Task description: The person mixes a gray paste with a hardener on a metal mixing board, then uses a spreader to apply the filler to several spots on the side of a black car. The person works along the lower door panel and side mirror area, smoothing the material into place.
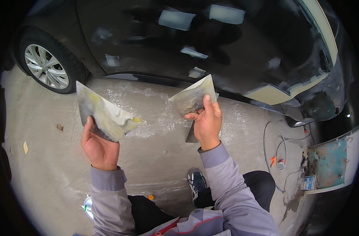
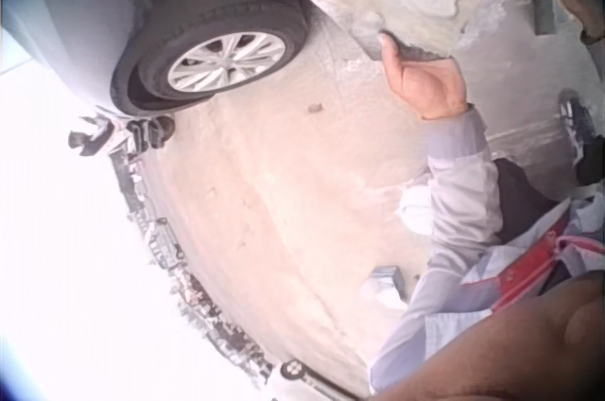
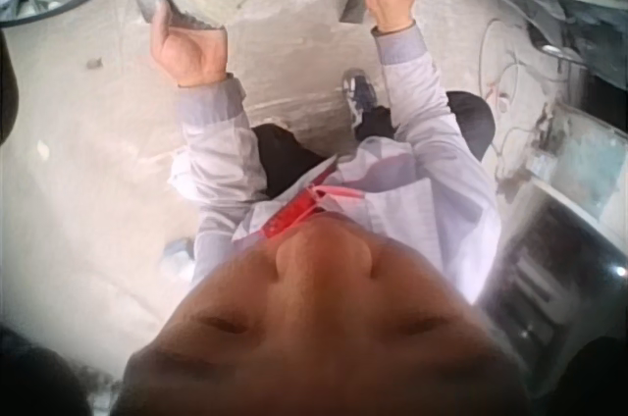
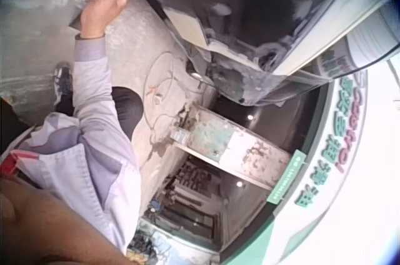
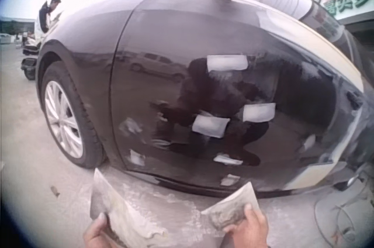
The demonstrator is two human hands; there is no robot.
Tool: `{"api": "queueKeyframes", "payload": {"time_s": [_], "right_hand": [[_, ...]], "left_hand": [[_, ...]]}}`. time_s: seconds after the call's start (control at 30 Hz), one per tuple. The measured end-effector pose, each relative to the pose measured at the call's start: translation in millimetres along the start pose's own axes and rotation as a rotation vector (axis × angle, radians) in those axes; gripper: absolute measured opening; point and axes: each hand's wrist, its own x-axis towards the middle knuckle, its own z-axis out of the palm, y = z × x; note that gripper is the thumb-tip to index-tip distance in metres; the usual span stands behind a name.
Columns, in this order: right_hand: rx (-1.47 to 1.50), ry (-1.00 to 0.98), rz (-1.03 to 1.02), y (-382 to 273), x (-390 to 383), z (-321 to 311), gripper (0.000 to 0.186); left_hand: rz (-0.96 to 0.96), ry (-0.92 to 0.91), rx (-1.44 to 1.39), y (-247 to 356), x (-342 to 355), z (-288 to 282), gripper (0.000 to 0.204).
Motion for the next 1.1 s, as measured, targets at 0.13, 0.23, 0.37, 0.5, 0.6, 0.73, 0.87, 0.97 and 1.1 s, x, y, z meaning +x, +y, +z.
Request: {"api": "queueKeyframes", "payload": {"time_s": [0.13,0.23,0.37,0.5,0.6,0.73,0.87,0.97,1.1], "right_hand": [[0.054,-0.312,0.004,-31.0,-30.1,29.3,0.034],[-0.238,-0.462,-0.052,-39.2,-46.0,44.3,0.033],[-0.830,-0.798,-0.182,-44.7,-36.0,41.5,0.028],[-1.145,-0.649,-0.275,-43.9,-29.5,35.3,0.021],[-1.120,-0.432,-0.315,-34.5,-42.4,43.4,0.020],[-0.712,-0.286,-0.218,-17.7,-56.6,57.1,0.022],[-0.008,-0.072,0.107,-13.4,-37.1,37.4,0.031],[0.156,0.074,0.225,-6.7,-13.9,6.6,0.035],[-0.122,0.209,0.008,22.1,16.6,-26.2,0.037]], "left_hand": [[-0.021,-0.038,0.116,-35.8,-0.4,1.2,0.040],[0.074,-0.002,0.207,-45.4,-1.1,4.2,0.041],[0.201,-0.008,0.221,-36.3,0.6,5.6,0.041],[0.401,-0.065,0.344,-37.5,2.0,3.6,0.034],[0.525,-0.121,0.546,-49.1,-2.2,1.3,0.026],[0.490,-0.278,0.771,-54.5,-9.1,-3.9,0.015],[0.584,-0.548,1.199,-47.5,-5.4,-13.4,0.017],[0.582,-0.407,1.244,-46.9,-2.6,-18.3,0.018],[0.484,-0.005,0.954,-44.5,1.3,-17.7,0.027]]}}
